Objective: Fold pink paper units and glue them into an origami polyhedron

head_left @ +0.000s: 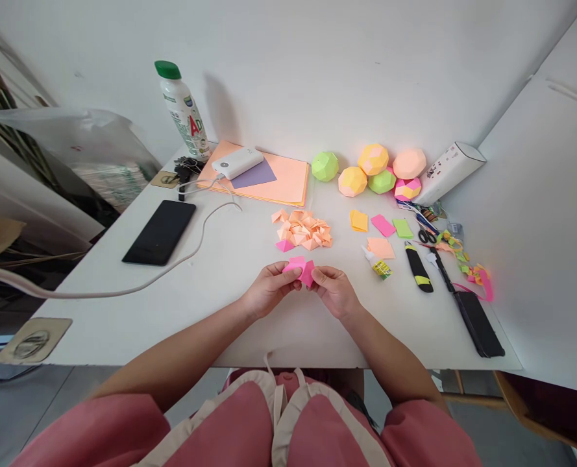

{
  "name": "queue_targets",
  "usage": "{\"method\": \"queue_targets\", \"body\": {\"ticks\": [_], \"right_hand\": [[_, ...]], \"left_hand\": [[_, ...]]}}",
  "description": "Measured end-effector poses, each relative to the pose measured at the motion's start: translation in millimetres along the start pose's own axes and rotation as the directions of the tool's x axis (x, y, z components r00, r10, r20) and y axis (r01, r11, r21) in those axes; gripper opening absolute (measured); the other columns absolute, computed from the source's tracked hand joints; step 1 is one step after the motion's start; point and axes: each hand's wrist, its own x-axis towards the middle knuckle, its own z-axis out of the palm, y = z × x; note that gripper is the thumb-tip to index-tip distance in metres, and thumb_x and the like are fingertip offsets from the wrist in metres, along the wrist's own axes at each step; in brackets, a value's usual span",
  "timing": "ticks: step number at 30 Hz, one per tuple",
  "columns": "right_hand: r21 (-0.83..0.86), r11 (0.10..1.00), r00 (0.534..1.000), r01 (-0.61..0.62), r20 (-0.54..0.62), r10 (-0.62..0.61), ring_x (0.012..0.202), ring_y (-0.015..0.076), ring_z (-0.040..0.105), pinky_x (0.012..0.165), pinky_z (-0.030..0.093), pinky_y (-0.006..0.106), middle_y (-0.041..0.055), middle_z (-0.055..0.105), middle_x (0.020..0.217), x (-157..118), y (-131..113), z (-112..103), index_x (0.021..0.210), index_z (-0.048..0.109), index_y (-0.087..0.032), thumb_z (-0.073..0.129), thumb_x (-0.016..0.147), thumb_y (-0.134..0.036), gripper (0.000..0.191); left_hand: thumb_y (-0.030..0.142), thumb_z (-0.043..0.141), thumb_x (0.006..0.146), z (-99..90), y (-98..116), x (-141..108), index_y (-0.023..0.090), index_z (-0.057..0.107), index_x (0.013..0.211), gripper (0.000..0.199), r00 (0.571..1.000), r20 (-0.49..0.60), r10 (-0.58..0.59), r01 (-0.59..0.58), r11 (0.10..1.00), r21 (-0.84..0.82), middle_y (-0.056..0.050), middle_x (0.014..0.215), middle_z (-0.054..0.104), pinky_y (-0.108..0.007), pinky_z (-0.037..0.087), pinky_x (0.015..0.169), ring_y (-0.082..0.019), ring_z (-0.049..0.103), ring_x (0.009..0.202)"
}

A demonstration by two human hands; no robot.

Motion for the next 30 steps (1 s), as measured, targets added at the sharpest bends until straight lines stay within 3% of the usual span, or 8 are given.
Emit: {"method": "queue_targets", "body": {"ticks": [9,16,22,30], "right_hand": [[0.001,1.000,0.999,0.011,-0.041,-0.011,0.062,0.0135,0.057,0.062,0.043,0.030,0.0003,0.064,0.067,-1.4,-1.9,3.8,0.073,0.069,-0.019,0.073,0.070,-0.036,0.018],[-0.062,0.998,0.999,0.024,0.030,-0.023,0.063,0.0137,0.060,0.064,0.044,0.030,-0.0013,0.065,0.066,-1.3,-3.8,4.4,0.074,0.063,-0.020,0.071,0.073,-0.034,0.017],[0.001,0.999,0.994,0.034,0.101,-0.034,0.064,0.0151,0.061,0.069,0.045,0.033,-0.0018,0.063,0.065,-2.3,-4.7,4.5,0.073,0.061,-0.020,0.067,0.077,-0.030,0.012],[-0.065,0.995,0.997,0.071,0.025,-0.070,0.062,0.0143,0.056,0.069,0.046,0.033,-0.0016,0.060,0.063,-2.8,-3.0,6.9,0.070,0.059,-0.020,0.065,0.076,-0.033,0.016]], "left_hand": [[0.031,0.072,0.070,1.3,0.7,-2.1,0.014,0.066,0.068,0.018,1.000,-0.003,0.008,-0.007,0.998,0.057,-0.001,0.063,0.060,-0.026,0.043,0.066,-0.010,0.052,0.061],[0.030,0.073,0.069,1.8,1.3,-2.3,0.013,0.068,0.070,0.018,1.000,-0.015,-0.010,0.012,0.995,0.104,-0.003,0.068,0.063,-0.027,0.044,0.067,-0.012,0.054,0.064],[0.030,0.075,0.066,1.2,1.5,-2.1,0.013,0.067,0.070,0.019,0.999,0.017,-0.028,0.026,0.994,0.105,-0.002,0.067,0.061,-0.028,0.043,0.068,-0.011,0.052,0.061],[0.027,0.078,0.061,2.1,-2.6,-1.7,0.014,0.068,0.074,0.021,0.998,-0.027,-0.052,0.055,0.985,0.161,-0.002,0.071,0.061,-0.028,0.041,0.069,-0.012,0.051,0.066]]}}
